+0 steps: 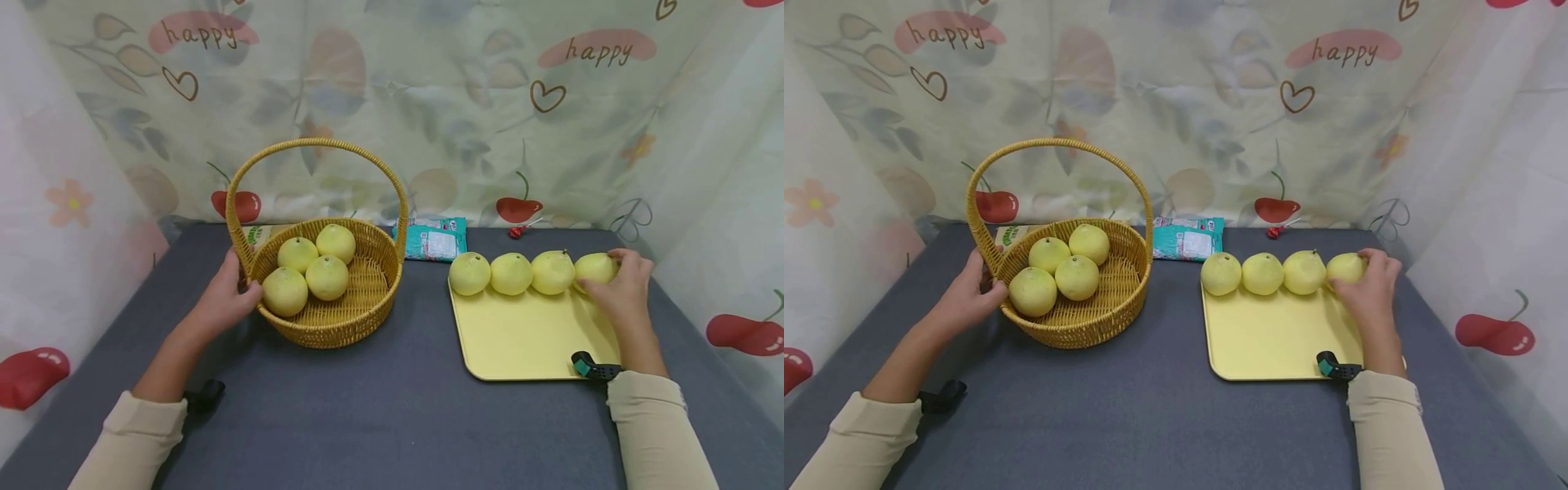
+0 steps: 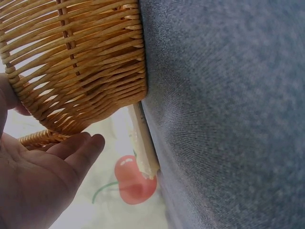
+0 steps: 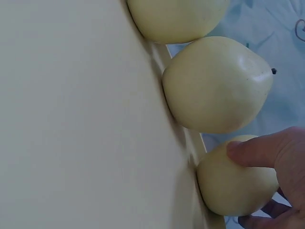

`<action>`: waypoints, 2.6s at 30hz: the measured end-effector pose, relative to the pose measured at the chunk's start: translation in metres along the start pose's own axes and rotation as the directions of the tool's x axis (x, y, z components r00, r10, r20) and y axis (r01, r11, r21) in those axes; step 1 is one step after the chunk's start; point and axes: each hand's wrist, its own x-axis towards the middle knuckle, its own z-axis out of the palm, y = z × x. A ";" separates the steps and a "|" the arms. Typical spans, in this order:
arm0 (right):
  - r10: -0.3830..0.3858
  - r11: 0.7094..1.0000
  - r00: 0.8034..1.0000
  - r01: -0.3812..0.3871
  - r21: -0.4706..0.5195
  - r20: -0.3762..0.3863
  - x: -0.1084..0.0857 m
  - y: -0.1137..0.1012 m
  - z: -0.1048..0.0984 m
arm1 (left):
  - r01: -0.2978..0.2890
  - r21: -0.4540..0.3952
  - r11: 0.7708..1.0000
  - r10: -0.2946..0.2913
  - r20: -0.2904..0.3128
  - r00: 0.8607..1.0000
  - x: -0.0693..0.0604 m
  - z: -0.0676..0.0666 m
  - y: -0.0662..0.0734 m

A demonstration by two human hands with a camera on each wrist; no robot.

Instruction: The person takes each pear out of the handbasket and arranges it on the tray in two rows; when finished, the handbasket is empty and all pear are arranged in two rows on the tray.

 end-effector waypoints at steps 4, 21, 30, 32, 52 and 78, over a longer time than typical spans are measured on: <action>0.029 1.000 1.000 -0.029 -0.001 0.013 0.000 -0.001 -0.001 | 0.007 0.003 1.000 -0.007 0.003 1.000 0.000 0.000 0.000; 0.094 0.995 0.994 -0.091 -0.043 0.063 -0.001 -0.001 -0.007 | 0.015 0.007 1.000 -0.015 0.008 1.000 -0.001 0.001 0.001; 0.070 0.996 0.991 -0.062 -0.070 0.116 0.002 -0.002 -0.012 | 0.022 0.012 1.000 -0.022 0.003 1.000 -0.002 0.000 0.002; 0.052 0.995 0.992 -0.042 -0.085 0.117 0.003 -0.004 -0.015 | 0.017 0.011 1.000 -0.017 0.003 1.000 -0.001 0.000 0.002; -0.358 0.931 0.933 0.355 0.079 0.025 -0.027 -0.103 -0.013 | -0.005 0.003 1.000 0.005 0.020 1.000 0.004 0.000 0.000; -0.713 0.635 0.432 0.731 0.248 0.552 -0.102 -0.253 0.160 | -0.009 -0.001 1.000 0.009 0.012 1.000 -0.001 -0.002 -0.003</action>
